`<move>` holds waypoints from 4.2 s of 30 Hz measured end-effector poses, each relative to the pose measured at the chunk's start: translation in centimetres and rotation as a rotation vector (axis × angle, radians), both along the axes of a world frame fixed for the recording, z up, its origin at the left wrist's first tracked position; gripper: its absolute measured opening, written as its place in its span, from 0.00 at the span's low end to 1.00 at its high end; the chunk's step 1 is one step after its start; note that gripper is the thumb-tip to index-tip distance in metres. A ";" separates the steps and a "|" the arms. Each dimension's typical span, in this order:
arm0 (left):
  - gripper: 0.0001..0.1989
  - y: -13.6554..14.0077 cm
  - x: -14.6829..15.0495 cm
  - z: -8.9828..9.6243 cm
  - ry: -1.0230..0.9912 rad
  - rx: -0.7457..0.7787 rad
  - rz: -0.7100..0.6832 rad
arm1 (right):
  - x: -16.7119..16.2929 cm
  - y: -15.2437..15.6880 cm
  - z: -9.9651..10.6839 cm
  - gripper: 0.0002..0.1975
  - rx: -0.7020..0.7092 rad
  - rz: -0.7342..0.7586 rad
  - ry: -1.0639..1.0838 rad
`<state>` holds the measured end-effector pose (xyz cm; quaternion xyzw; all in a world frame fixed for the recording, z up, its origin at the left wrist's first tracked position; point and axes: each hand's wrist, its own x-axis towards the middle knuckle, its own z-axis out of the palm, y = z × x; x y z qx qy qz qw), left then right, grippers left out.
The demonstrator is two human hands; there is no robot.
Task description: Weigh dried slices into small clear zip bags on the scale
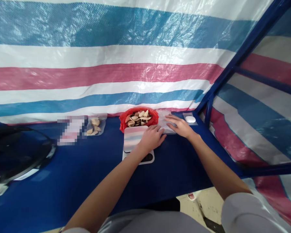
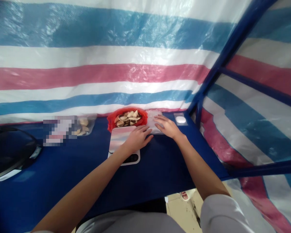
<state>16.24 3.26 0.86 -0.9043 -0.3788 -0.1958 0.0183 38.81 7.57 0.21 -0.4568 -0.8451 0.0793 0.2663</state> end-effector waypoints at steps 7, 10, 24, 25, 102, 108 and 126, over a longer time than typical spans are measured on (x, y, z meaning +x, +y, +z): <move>0.17 -1.8 -6.3 0.5 -0.158 0.065 0.100 | -2.7 -5.1 -0.8 0.18 0.031 -0.073 -0.057; 0.17 -2.9 -9.7 0.4 -0.206 0.062 0.205 | -4.4 -6.3 -1.4 0.18 0.063 -0.085 -0.136; 0.26 -3.8 -19.2 -3.5 -0.004 -0.050 0.503 | -6.4 -6.3 -4.2 0.22 0.029 -0.048 -0.248; 0.26 -3.8 -19.1 -3.6 0.018 -0.059 0.500 | -6.4 -6.3 -4.2 0.22 0.024 -0.046 -0.248; 0.19 2.9 -23.9 -3.0 -0.118 0.094 0.508 | -8.2 -6.6 -4.8 0.22 0.046 -0.183 -0.272; 0.19 3.3 -24.5 -3.5 -0.193 0.099 0.474 | -8.2 -6.6 -4.7 0.22 0.045 -0.177 -0.258; 0.18 3.8 -25.0 -3.7 -0.212 0.090 0.454 | -8.1 -6.6 -4.8 0.23 0.034 -0.173 -0.266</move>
